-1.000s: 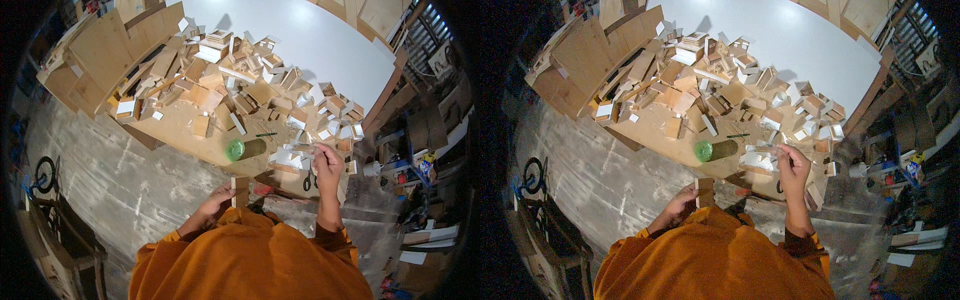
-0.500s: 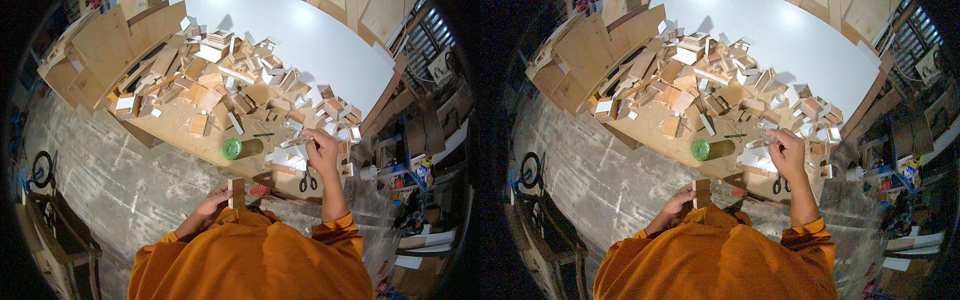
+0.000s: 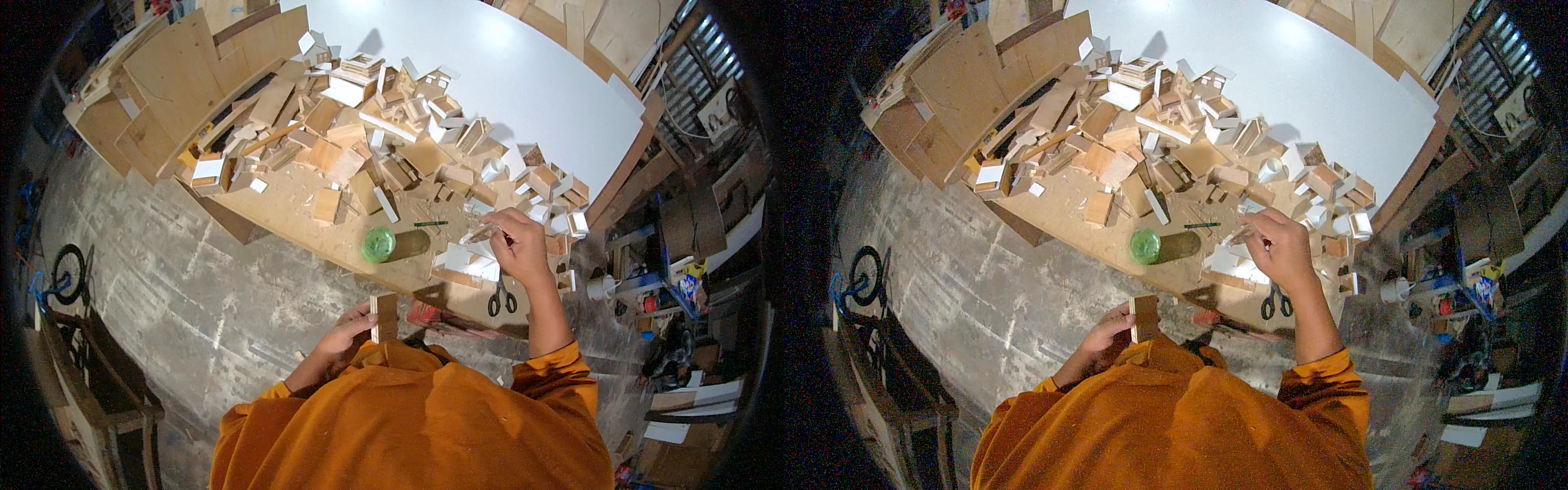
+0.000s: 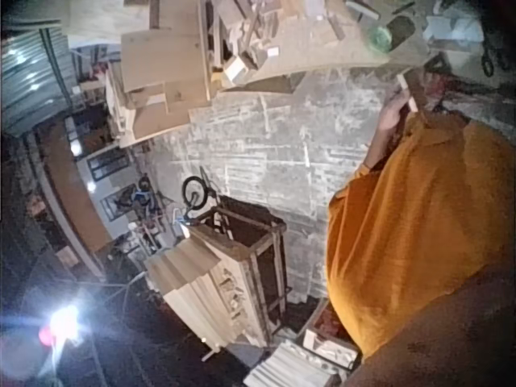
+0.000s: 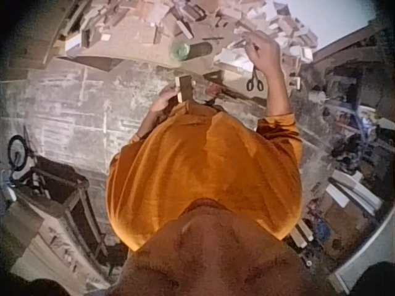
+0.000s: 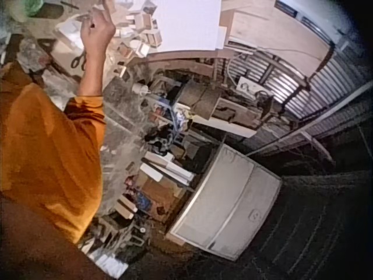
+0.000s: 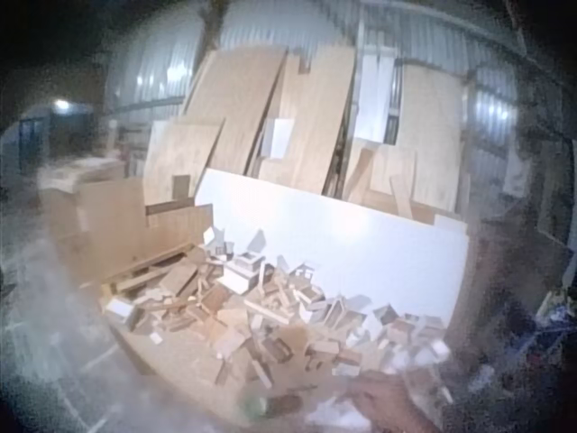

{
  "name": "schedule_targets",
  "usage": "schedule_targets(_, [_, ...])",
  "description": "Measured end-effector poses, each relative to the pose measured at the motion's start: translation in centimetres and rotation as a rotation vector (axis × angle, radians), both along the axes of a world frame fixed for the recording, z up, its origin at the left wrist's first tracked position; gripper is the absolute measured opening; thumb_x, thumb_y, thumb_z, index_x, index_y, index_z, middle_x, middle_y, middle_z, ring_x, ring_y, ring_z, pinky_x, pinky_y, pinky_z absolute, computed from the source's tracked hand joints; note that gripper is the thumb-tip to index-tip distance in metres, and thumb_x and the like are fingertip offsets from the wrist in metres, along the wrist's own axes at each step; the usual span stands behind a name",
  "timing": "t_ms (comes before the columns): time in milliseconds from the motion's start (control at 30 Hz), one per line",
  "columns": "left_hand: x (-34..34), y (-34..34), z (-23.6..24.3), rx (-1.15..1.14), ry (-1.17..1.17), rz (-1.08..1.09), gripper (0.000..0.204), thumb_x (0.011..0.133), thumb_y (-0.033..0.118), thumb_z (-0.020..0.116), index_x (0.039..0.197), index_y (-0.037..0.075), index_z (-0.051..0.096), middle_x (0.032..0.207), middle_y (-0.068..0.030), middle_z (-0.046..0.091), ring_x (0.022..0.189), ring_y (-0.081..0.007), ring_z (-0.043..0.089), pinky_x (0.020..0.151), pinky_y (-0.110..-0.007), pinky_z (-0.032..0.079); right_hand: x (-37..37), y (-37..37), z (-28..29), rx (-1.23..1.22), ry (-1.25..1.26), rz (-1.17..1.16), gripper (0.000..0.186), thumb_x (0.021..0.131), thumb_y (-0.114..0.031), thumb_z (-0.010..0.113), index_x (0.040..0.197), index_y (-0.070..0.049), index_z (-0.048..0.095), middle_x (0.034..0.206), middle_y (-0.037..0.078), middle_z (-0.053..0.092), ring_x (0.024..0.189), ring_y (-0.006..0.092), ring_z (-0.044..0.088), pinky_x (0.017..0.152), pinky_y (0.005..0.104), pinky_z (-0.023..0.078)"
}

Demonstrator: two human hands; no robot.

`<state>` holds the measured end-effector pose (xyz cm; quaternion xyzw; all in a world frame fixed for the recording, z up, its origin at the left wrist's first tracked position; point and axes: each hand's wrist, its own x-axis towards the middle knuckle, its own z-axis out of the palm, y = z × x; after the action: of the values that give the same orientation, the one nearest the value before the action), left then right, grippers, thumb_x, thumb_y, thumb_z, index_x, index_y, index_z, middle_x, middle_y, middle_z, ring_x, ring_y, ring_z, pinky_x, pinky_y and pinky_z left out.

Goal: The person constructs small wooden models using wood pieces. They sand the edges of a piece with a sanding block, test the fit of several pieces together, and use scissors to cut small components.

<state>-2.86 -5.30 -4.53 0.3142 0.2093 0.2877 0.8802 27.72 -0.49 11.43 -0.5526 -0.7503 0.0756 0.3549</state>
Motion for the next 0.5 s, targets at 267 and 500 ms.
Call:
schedule_targets(267, [0.0,0.34,-0.6,0.057,-0.026,-0.021,0.059,0.092,0.03,0.058,0.138,0.0,0.037,0.127,-0.0107,0.054,0.113,-0.019,0.054,0.097,-0.033,0.042,-0.05,0.25,-0.5,0.05,-0.022,-0.04,0.026,0.074,0.004,0.054,0.095,0.0,0.067,0.084,0.014,0.065,0.058,0.0182,0.059,0.055,0.0267,0.046])
schedule_targets(500, [0.05,0.56,-0.84,0.075,0.001,-0.023,0.058,0.091,0.03,0.058,0.137,0.0,0.039,0.127,-0.0093,0.055,0.112,-0.0177,0.054,0.097,-0.033,0.042,0.35,0.31,-0.66,0.004,-0.039,-0.068,0.026,0.074,0.0,0.058,0.099,-0.002,0.067,0.093,0.015,0.065,0.069,0.0251,0.066,0.062,0.0305,0.052])
